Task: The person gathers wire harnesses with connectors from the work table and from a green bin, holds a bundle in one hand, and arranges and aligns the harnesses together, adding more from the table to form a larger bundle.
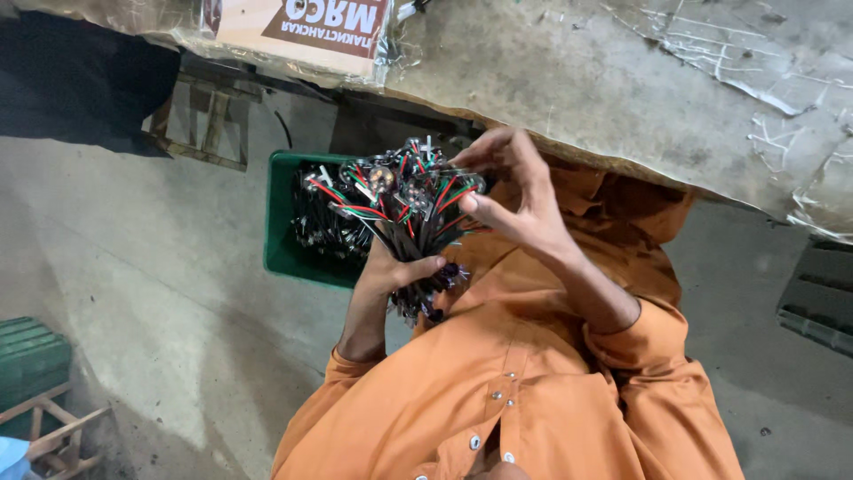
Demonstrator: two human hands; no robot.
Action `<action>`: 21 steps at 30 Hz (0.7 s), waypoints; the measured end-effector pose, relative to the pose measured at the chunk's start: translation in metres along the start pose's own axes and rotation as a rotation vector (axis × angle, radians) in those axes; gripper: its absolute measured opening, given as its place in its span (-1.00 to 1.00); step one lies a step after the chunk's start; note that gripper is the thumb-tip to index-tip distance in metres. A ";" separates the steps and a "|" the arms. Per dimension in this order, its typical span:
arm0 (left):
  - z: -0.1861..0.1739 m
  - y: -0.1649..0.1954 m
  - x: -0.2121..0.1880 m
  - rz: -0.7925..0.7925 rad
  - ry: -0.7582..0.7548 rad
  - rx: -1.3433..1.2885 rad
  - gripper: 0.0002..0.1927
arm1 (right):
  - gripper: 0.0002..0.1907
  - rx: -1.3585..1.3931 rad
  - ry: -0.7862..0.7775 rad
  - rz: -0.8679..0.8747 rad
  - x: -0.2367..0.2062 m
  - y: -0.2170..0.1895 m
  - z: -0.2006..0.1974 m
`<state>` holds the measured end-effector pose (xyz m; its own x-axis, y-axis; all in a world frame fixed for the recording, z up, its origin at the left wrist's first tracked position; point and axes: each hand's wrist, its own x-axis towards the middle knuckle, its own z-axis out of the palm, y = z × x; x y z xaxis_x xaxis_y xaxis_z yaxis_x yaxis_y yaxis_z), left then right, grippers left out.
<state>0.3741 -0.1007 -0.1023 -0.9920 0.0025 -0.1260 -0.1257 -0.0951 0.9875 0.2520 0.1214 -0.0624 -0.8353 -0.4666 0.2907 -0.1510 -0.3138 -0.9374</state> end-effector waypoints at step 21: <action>0.018 0.013 0.006 0.076 0.182 0.181 -0.60 | -0.76 -0.493 0.058 -0.238 -0.014 -0.042 0.005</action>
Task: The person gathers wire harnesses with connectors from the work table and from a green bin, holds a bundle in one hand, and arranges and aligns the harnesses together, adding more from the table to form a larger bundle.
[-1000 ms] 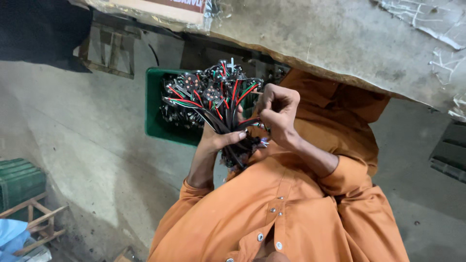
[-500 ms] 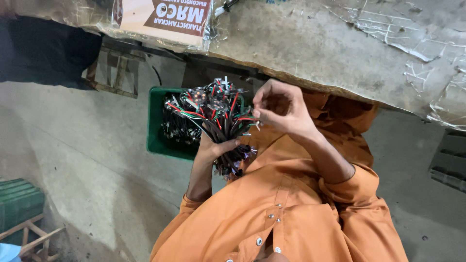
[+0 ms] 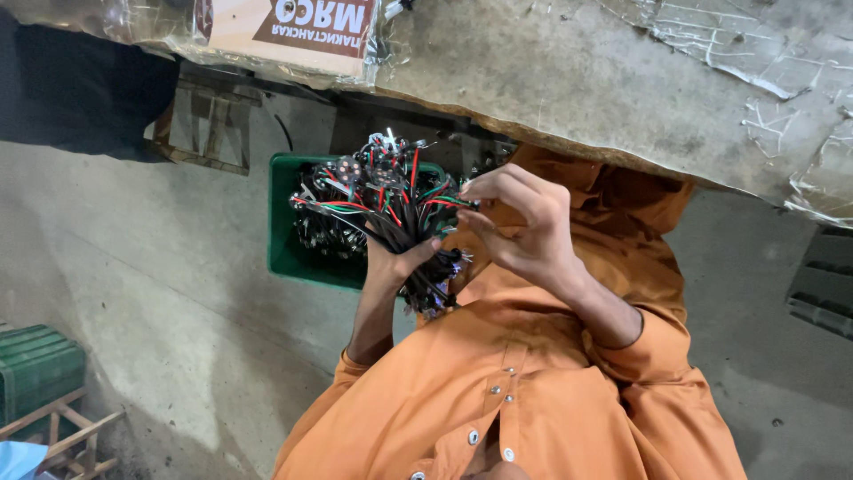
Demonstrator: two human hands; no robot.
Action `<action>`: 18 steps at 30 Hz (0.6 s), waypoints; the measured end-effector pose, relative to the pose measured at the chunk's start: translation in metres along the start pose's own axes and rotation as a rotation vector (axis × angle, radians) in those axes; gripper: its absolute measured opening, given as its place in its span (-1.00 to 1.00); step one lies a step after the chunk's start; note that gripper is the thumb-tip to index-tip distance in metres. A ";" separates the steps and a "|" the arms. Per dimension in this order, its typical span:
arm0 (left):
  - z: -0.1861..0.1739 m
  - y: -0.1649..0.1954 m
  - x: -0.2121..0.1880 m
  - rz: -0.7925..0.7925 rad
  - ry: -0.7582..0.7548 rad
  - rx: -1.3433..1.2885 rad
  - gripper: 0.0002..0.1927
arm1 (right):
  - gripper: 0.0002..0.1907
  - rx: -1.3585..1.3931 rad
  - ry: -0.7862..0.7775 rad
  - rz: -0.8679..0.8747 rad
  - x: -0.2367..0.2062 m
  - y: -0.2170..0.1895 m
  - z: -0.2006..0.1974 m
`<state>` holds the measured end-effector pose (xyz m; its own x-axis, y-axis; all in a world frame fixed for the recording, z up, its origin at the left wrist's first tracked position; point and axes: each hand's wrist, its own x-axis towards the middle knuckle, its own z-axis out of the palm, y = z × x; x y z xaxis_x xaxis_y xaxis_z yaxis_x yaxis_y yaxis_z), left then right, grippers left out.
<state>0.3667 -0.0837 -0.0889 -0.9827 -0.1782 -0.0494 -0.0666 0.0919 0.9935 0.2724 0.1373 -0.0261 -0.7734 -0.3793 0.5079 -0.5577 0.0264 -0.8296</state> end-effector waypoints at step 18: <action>0.011 0.011 0.000 0.032 0.043 -0.018 -0.81 | -0.54 -0.182 -0.183 0.021 0.023 0.004 0.001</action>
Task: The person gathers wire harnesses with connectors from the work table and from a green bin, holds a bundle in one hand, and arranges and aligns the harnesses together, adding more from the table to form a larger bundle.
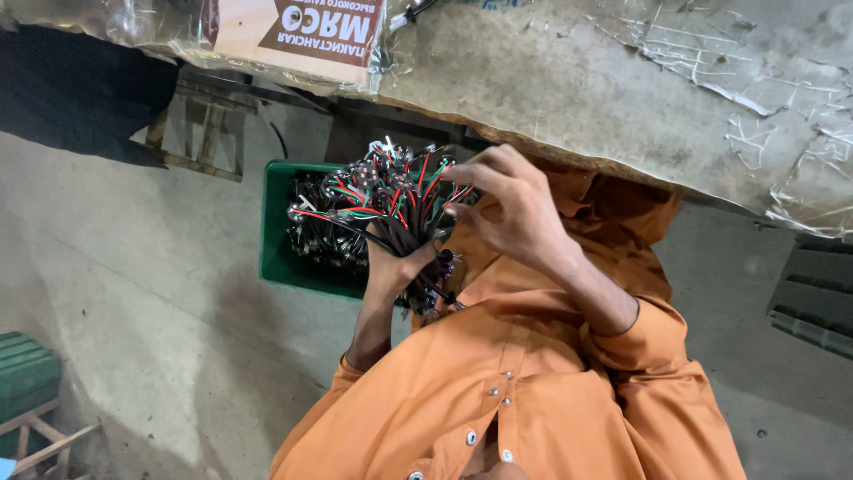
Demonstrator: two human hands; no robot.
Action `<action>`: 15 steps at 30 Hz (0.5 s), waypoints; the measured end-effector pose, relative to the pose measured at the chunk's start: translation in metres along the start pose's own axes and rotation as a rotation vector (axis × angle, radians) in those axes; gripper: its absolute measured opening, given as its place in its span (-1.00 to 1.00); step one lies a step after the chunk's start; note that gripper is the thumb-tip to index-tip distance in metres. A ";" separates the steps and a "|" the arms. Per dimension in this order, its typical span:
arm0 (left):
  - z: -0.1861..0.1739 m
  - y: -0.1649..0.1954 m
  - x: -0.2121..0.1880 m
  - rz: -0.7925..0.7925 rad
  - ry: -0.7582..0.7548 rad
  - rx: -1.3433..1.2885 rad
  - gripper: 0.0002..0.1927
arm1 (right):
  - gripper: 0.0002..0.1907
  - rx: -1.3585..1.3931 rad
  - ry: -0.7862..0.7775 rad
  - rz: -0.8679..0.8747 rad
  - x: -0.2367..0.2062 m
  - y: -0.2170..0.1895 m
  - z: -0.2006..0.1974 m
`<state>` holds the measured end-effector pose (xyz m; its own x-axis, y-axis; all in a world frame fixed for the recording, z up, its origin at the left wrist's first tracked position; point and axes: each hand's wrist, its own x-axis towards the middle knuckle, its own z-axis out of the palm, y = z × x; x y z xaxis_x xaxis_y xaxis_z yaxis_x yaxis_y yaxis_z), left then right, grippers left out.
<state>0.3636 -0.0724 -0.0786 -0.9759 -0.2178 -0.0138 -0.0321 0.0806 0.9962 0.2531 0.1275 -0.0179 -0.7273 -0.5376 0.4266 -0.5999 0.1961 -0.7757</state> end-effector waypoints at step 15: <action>-0.006 -0.028 -0.005 -0.087 0.119 0.107 -0.71 | -0.66 0.447 -0.138 0.057 -0.009 -0.011 -0.008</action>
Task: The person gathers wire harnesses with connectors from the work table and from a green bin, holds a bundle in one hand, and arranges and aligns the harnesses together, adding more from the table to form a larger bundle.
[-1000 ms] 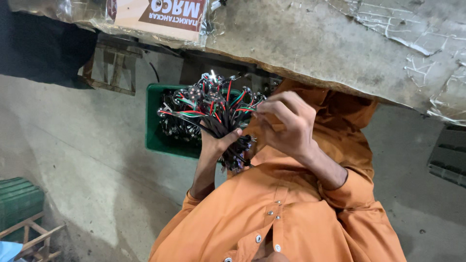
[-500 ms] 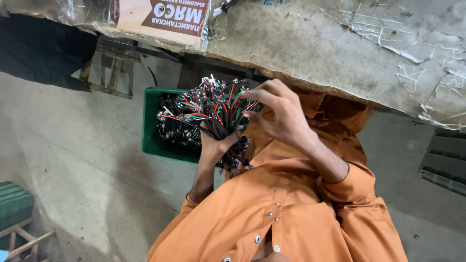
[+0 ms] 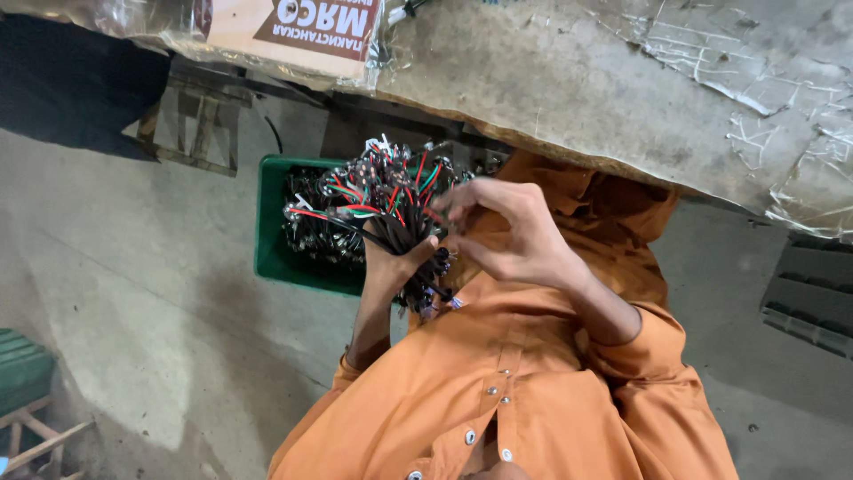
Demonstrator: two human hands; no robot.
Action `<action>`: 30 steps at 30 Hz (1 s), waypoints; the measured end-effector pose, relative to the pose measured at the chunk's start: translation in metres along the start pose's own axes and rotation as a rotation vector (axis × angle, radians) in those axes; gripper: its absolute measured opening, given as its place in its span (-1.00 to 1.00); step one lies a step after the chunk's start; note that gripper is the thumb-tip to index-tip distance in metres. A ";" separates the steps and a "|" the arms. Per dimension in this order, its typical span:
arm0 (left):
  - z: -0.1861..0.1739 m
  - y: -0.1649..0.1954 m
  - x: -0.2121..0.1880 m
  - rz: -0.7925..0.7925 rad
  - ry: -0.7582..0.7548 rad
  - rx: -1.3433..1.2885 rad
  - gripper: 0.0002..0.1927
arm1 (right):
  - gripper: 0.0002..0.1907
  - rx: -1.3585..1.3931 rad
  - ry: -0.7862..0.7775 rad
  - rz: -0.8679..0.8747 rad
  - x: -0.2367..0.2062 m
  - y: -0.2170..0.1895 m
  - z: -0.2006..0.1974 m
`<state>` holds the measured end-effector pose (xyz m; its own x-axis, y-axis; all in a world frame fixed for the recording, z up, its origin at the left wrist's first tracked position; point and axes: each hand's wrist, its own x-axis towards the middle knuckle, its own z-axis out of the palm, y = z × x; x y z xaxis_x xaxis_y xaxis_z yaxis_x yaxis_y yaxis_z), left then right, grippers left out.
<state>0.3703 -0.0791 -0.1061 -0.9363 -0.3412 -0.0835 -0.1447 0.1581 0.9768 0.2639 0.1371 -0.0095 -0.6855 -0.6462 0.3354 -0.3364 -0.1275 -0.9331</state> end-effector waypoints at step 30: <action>-0.031 -0.025 -0.012 -0.111 -0.279 -0.391 -0.25 | -0.76 0.572 -0.235 0.366 0.023 0.040 -0.021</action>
<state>0.3955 -0.1081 -0.1234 -0.9797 -0.0672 -0.1887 -0.1674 -0.2429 0.9555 0.2215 0.1328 -0.0366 -0.5106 -0.8598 0.0108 0.3241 -0.2041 -0.9238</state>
